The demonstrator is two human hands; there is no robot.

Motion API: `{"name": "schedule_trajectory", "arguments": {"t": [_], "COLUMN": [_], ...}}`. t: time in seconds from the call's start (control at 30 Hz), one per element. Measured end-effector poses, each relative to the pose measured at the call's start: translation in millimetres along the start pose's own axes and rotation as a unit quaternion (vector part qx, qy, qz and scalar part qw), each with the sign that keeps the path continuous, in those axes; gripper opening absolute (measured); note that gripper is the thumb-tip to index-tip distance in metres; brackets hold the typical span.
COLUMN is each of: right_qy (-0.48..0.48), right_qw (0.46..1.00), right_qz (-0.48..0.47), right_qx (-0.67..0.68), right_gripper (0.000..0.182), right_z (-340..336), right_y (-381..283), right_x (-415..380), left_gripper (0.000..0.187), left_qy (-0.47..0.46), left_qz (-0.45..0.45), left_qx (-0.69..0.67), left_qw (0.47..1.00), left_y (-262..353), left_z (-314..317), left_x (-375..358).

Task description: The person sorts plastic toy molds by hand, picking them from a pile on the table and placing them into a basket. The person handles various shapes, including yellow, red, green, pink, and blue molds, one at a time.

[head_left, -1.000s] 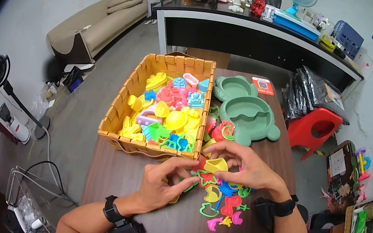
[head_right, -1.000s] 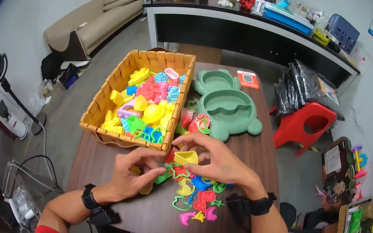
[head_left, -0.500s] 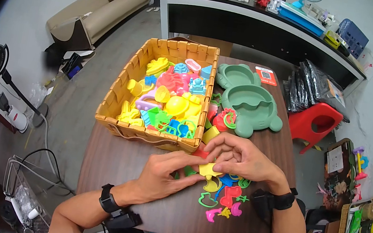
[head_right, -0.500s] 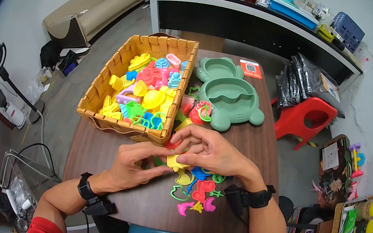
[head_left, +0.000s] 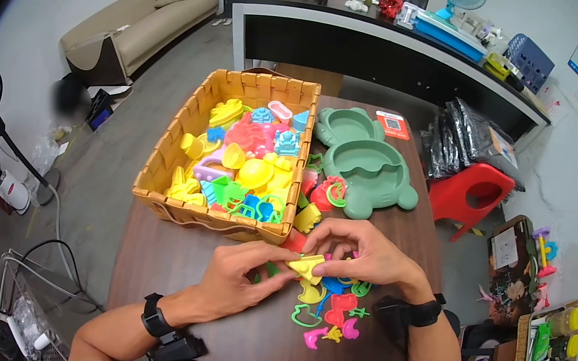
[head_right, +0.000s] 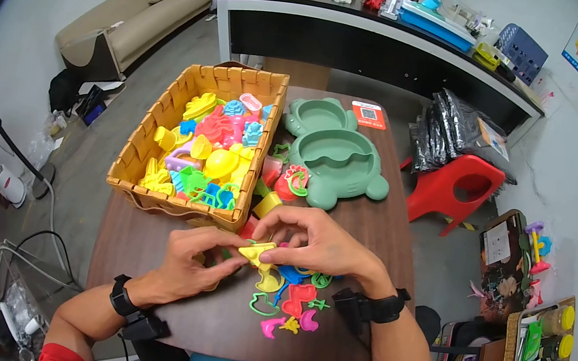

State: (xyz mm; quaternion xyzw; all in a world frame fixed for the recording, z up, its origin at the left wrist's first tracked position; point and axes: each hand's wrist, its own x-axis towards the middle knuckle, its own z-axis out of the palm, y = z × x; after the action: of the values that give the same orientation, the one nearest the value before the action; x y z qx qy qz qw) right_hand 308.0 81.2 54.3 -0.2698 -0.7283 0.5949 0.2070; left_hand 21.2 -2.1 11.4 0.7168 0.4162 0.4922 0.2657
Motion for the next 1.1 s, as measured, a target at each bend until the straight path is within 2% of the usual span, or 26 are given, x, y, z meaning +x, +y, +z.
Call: {"name": "schedule_trajectory", "arguments": {"t": [0.13, 0.2, 0.27, 0.33, 0.4, 0.47, 0.5, 0.57, 0.7, 0.93, 1.1], "right_qy": [0.011, 0.066, 0.092, 0.218, 0.241, 0.3, 0.298, 0.28, 0.237, 0.207, 0.193], "right_qw": [1.0, 0.997, 0.995, 0.973, 0.969, 0.938, 0.939, 0.927, 0.928, 0.929, 0.93], "right_qz": [-0.015, -0.033, -0.003, -0.077, -0.046, -0.113, -0.113, -0.081, -0.112, -0.098, -0.103], "right_qx": [-0.007, 0.017, 0.032, 0.02, -0.001, -0.13, -0.132, -0.237, -0.266, -0.292, -0.296], "right_gripper": [0.034, 0.029, 0.025, 0.025, 0.03, 0.044, 0.044, 0.058, 0.064, 0.06, 0.046], "right_z": [-4.0, -5.9, -12.7, -21.1, -24.5, -27.6, -29.0, -30.5, -29.7, -28.3, -32.4], "right_y": [6.2, 7.8, 10.0, 31.4, 17.5, 23.7, 26.3, 32.2, 42.6, 31.9, 33.0], "right_x": [1.6, 4.8, 3.5, 7.4, 2.8, 4.0, 2.7, -1.2, -1.2, -3.1, -2.6], "left_gripper": [0.027, 0.028, 0.029, 0.03, 0.031, 0.03, 0.03, 0.029, 0.029, 0.028, 0.027], "left_qy": [0.007, 0.012, 0.017, 0.023, 0.029, 0.072, 0.077, 0.089, 0.129, 0.146, 0.15], "left_qz": [0.011, 0.014, 0.015, 0.013, 0.01, -0.002, -0.015, -0.022, -0.035, -0.05, -0.084], "left_qx": [-0.015, -0.019, -0.021, -0.024, -0.027, -0.055, -0.039, -0.053, -0.114, -0.172, -0.206], "left_qw": [1.0, 1.0, 1.0, 0.999, 0.999, 0.996, 0.996, 0.994, 0.984, 0.973, 0.963], "left_y": [-0.5, -0.3, 1.5, 1.6, 3.3, 3.5, 2.2, -4.2, -7.1, -7.5, -5.5], "left_z": [-0.1, 0.1, 2.4, 2.9, 6.8, 8.3, 9.3, 10.8, 18.8, 22.5, 20.9], "left_x": [-2.9, -1.9, -0.1, -3.3, -4.0, -4.7, -4.8, -5.6, -3.2, 0.8, 3.7]}}
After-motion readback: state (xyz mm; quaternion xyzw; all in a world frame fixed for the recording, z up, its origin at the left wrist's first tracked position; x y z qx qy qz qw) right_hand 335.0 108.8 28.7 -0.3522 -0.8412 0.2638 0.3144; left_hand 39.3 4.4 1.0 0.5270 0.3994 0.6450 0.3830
